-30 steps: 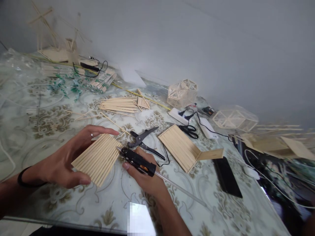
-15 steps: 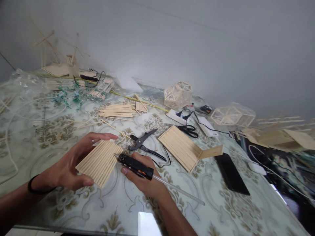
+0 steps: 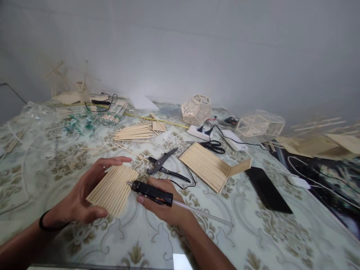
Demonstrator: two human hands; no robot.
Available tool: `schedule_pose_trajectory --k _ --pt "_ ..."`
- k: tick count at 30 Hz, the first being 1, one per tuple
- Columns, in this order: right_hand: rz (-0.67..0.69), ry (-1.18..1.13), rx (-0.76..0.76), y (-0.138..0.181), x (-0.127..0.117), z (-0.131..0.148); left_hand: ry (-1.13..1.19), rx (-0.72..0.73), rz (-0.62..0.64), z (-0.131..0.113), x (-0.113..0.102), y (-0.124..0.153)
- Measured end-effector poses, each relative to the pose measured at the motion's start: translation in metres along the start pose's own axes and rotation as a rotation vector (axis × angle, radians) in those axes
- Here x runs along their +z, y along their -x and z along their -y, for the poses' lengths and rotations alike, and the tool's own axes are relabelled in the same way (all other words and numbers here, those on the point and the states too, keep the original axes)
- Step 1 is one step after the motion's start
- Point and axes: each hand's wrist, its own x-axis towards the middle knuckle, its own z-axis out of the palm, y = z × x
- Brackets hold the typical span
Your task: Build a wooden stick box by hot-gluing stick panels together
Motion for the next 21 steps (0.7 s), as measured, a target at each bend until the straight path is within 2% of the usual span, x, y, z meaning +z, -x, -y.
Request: schedule_pose_trajectory --k 12,21 --pt "0.117 -0.052 0.011 -0.0017 -0.0007 0.0070 -0.005 0.011 -0.063 0.0057 0.0020 -0.0003" --pt "0.025 -0.089 0.050 -0.0051 -0.0032 0.0025 0.023 -0.025 -0.022 0.0026 0.0042 0.0030"
